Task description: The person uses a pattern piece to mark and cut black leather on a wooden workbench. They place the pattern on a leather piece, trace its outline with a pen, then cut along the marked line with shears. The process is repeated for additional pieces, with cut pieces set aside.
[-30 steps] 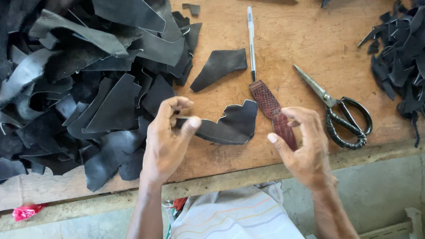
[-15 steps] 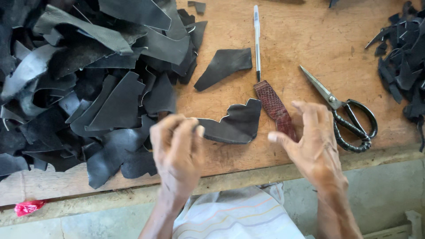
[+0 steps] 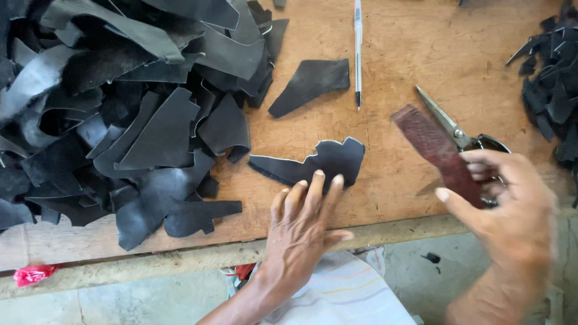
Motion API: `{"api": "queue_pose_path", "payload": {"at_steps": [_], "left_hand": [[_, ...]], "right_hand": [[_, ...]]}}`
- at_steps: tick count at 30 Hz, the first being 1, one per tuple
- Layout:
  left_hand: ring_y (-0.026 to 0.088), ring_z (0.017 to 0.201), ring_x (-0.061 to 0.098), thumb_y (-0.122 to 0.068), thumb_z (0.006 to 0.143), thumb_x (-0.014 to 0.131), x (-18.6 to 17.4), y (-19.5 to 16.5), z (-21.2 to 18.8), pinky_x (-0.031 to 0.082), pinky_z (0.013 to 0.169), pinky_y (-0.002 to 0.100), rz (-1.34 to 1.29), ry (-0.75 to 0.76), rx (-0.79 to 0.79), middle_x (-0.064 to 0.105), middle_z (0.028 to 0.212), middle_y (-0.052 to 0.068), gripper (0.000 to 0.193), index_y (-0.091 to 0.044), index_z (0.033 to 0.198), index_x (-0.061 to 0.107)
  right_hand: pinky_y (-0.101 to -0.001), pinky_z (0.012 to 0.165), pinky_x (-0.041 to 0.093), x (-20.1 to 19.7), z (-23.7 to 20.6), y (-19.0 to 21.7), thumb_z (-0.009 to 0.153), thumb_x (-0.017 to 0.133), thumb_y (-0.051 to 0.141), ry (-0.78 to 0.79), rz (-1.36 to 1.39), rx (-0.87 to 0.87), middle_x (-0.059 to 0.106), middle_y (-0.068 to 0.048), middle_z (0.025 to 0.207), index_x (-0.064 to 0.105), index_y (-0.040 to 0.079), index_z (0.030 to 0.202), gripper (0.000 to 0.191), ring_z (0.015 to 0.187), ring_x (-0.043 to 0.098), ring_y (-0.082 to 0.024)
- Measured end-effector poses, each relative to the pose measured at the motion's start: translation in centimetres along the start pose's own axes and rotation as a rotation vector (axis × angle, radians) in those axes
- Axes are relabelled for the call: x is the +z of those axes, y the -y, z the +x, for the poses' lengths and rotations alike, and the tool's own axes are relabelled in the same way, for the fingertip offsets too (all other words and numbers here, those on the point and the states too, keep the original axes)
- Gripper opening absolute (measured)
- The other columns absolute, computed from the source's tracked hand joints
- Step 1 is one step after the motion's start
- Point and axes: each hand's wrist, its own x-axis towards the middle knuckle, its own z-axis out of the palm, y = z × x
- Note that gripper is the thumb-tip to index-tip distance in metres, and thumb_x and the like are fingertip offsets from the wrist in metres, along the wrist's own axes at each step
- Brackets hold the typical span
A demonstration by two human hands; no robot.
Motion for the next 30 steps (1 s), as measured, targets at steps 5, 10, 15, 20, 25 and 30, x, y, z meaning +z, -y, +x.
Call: {"api": "queue_pose_path", "payload": {"at_steps": [5, 10, 15, 20, 25, 30], "left_hand": [[0.037, 0.123, 0.038, -0.056, 0.088, 0.066, 1.0, -0.8, 1.7, 0.028, 0.106, 0.057, -0.021, 0.106, -0.093, 0.038, 0.143, 0.016, 0.087, -0.013, 0.157, 0.036], [0.036, 0.131, 0.042, -0.04, 0.095, 0.068, 0.4, -0.3, 0.3, 0.03, 0.114, 0.053, -0.002, -0.099, 0.013, 0.044, 0.146, 0.018, 0.065, -0.015, 0.151, 0.048], [0.039, 0.13, 0.043, -0.021, 0.097, 0.071, 0.0, 0.3, -1.1, 0.037, 0.118, 0.054, -0.162, -0.178, 0.027, 0.045, 0.14, 0.02, 0.047, -0.014, 0.142, 0.062], [0.036, 0.13, 0.044, -0.017, 0.095, 0.072, -0.2, 0.3, -1.0, 0.038, 0.118, 0.054, -0.143, -0.181, 0.056, 0.045, 0.143, 0.02, 0.048, -0.01, 0.142, 0.062], [0.038, 0.13, 0.044, -0.013, 0.089, 0.073, -0.4, 0.2, -0.8, 0.038, 0.115, 0.055, -0.111, -0.132, 0.04, 0.044, 0.147, 0.021, 0.054, -0.009, 0.141, 0.06], [0.041, 0.132, 0.043, -0.013, 0.085, 0.073, -0.1, 0.3, -0.7, 0.036, 0.116, 0.055, -0.12, -0.138, 0.024, 0.043, 0.148, 0.023, 0.058, -0.011, 0.141, 0.06]], "right_hand": [[-0.0285, 0.1, 0.06, 0.0, -0.9, 0.1, 0.078, 0.084, 0.012, 0.005, 0.107, -0.33, 0.06, -0.006, 0.123, 0.065, 0.005, 0.126, 0.052, 0.11, 0.064, -0.013], [-0.0287, 0.081, 0.062, 2.4, 1.9, -1.4, 0.073, 0.088, 0.012, 0.188, -0.175, -0.474, 0.066, -0.011, 0.114, 0.071, 0.007, 0.118, 0.048, 0.098, 0.068, -0.019], [-0.03, 0.082, 0.061, 4.0, 3.5, -0.8, 0.074, 0.085, 0.01, 0.367, -0.177, -0.486, 0.069, -0.01, 0.113, 0.071, 0.013, 0.126, 0.055, 0.098, 0.069, -0.021], [-0.0307, 0.074, 0.061, 4.6, 4.1, 0.4, 0.071, 0.086, 0.01, 0.43, -0.141, -0.419, 0.069, -0.009, 0.112, 0.072, 0.013, 0.122, 0.053, 0.096, 0.07, -0.023], [-0.0327, 0.079, 0.06, 5.0, 5.0, 0.5, 0.07, 0.086, 0.009, 0.459, -0.132, -0.471, 0.068, -0.01, 0.111, 0.072, 0.012, 0.122, 0.054, 0.098, 0.069, -0.025], [-0.0312, 0.079, 0.061, 5.0, 5.4, 0.5, 0.071, 0.087, 0.01, 0.428, -0.119, -0.424, 0.068, -0.01, 0.114, 0.072, 0.012, 0.121, 0.052, 0.101, 0.068, -0.024]]}}
